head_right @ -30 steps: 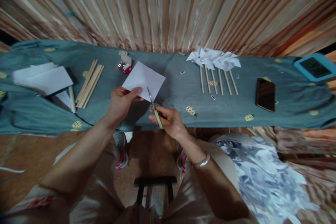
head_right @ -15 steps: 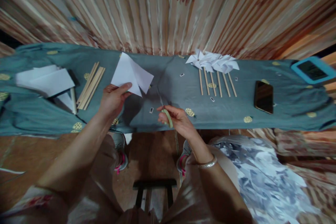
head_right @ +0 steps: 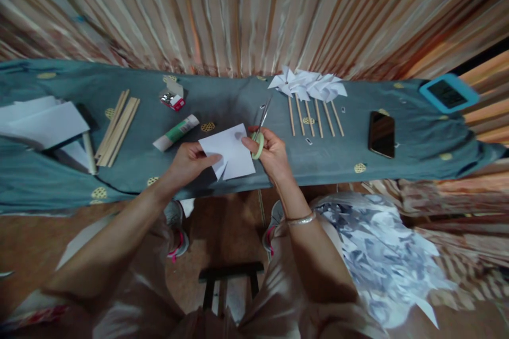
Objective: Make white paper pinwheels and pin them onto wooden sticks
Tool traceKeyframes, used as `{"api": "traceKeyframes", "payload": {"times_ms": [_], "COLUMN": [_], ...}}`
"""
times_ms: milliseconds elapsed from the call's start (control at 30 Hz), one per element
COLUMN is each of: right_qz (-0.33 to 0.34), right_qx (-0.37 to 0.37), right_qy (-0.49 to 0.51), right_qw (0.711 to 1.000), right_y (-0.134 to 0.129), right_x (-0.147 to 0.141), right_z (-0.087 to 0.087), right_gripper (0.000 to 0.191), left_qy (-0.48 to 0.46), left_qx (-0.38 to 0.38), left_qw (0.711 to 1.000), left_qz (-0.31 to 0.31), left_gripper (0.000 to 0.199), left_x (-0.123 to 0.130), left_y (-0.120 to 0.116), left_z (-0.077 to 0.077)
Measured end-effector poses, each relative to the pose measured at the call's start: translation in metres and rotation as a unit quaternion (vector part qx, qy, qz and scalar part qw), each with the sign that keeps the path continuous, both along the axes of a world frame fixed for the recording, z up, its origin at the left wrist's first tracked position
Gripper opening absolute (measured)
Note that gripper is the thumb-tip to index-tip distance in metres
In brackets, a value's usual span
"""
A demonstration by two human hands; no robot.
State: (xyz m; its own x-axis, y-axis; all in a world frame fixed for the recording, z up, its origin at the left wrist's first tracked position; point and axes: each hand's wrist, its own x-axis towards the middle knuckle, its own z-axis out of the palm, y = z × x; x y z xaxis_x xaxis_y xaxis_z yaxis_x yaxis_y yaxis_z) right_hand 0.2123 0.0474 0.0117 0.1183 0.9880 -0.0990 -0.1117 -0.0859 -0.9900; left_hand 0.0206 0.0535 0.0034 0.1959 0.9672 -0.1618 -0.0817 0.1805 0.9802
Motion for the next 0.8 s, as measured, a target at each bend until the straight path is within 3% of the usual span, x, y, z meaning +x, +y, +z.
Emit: {"api": "traceKeyframes", "payload": {"times_ms": [200,367,533,800], "right_qz": [-0.023,-0.036,-0.085,-0.121], "right_qx": [-0.026,-0.024,-0.003,0.03], "right_qy": [0.03,0.039,0.066,0.083], "right_qw": [0.999,0.998,0.994,0.989], "right_y": [0.008,0.012,0.014,0.018], "right_x": [-0.003,-0.006,-0.007,-0.002], "right_z": [0.0,0.0,-0.008,-0.009], "right_gripper": [0.049,0.051,0.05,0.04], "left_qy": [0.006,-0.017,0.008,0.017], "left_qx": [-0.008,-0.01,-0.03,-0.036], "left_qw": [0.999,0.999,0.996,0.997], "left_qz": [-0.041,-0.04,-0.079,-0.06], "left_gripper": [0.012,0.02,0.023,0.025], "left_x": [0.003,0.007,0.007,0.006], "left_y": [-0.005,-0.009,-0.013,-0.012], "left_z": [-0.002,-0.007,-0.011,-0.01]}}
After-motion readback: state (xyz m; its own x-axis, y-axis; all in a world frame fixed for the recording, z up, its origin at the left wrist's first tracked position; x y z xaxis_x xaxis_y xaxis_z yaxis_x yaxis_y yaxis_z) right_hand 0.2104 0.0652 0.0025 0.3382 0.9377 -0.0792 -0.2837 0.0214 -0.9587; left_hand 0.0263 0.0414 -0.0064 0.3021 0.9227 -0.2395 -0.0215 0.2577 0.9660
